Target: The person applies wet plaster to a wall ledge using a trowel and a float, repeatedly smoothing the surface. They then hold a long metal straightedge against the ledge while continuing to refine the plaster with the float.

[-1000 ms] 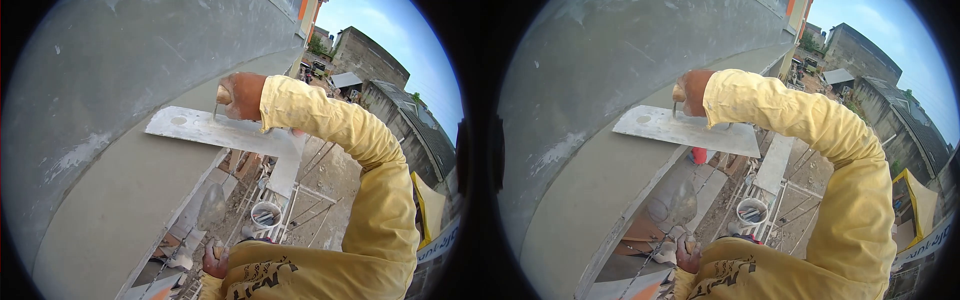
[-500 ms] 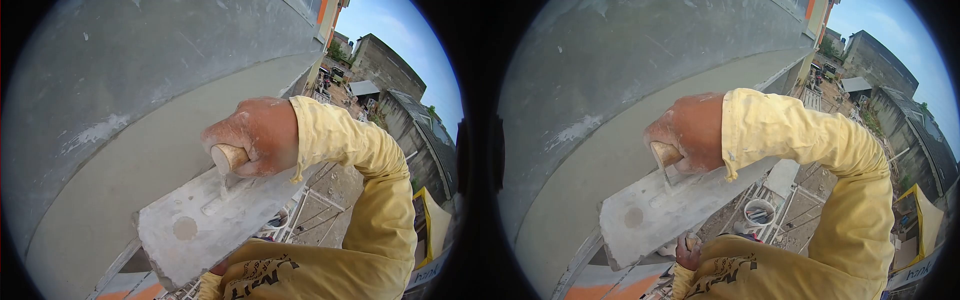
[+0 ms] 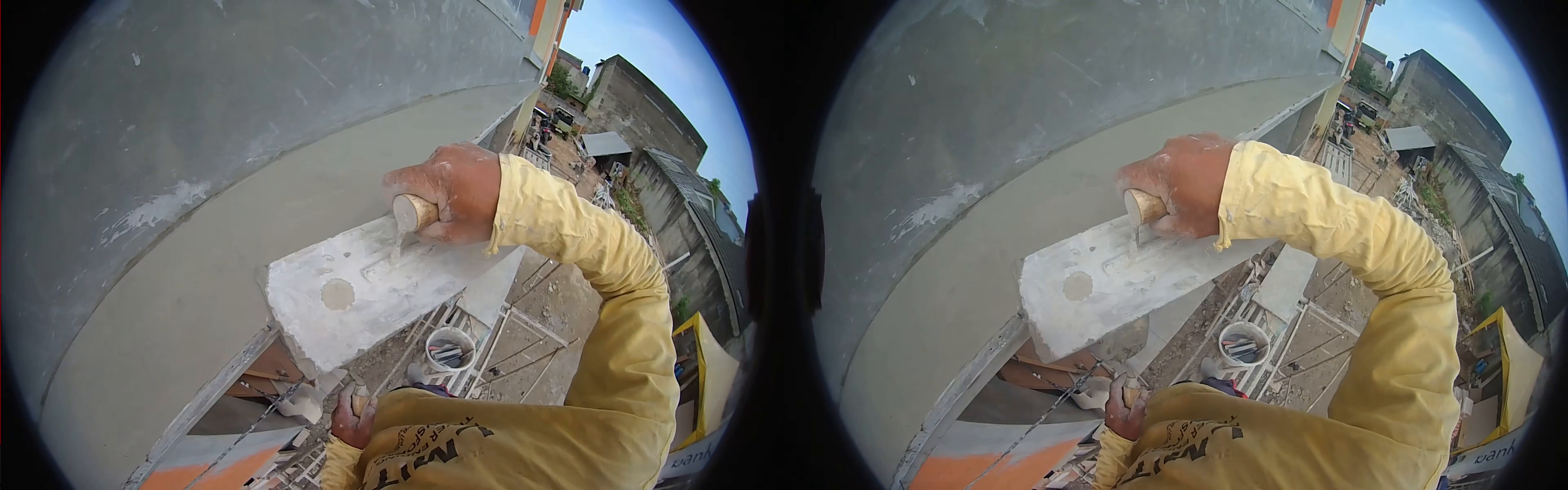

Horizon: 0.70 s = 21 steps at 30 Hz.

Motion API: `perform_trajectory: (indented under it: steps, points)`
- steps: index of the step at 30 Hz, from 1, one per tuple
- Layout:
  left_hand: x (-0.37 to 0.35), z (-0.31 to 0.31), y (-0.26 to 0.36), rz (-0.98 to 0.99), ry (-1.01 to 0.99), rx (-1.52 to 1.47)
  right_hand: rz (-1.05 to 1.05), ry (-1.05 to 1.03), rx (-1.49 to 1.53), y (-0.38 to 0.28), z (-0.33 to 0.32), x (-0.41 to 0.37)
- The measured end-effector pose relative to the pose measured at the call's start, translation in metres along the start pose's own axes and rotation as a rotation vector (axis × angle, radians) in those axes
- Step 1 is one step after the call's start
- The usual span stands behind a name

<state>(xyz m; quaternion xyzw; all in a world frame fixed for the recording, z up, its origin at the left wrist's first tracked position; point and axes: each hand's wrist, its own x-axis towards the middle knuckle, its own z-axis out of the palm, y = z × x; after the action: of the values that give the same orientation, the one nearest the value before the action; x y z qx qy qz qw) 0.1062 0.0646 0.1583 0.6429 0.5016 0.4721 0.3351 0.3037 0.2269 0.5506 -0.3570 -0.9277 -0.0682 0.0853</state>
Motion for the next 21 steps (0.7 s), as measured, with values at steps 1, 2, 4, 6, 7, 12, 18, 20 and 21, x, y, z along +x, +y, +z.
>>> perform_trajectory:
  steps: [1, 2, 4, 6, 7, 12, 18, 20, 21]
  points:
    - [0.003, -0.001, -0.001, 0.303, -0.009, 0.250, -0.052, -0.054, 0.057, -0.010, -0.004, -0.007]
    - [0.007, -0.003, -0.003, 0.609, -0.017, 0.500, -0.105, -0.106, 0.112, -0.017, -0.006, -0.013]
    - [0.007, 0.003, -0.007, 0.389, -0.023, 0.300, -0.066, -0.085, 0.136, -0.024, -0.012, -0.023]
    - [-0.002, 0.010, -0.009, -0.070, -0.031, -0.110, -0.037, -0.081, 0.166, -0.012, -0.013, -0.030]
    - [-0.003, 0.007, -0.005, -0.071, -0.045, -0.093, -0.008, 0.095, 0.133, 0.009, -0.010, -0.030]
    - [-0.003, 0.000, 0.005, -0.229, -0.084, -0.145, 0.596, -0.095, 0.654, -0.006, -0.047, -0.019]
    - [0.002, 0.002, 0.007, -0.174, -0.111, -0.137, 0.512, -0.342, 0.787, -0.057, -0.048, 0.014]
    - [0.002, 0.003, 0.012, -0.161, -0.128, -0.134, 0.440, -0.416, 0.736, -0.068, -0.040, 0.025]
    - [0.002, 0.005, 0.013, -0.164, -0.114, -0.147, 0.324, -0.409, 0.655, -0.064, -0.025, 0.033]
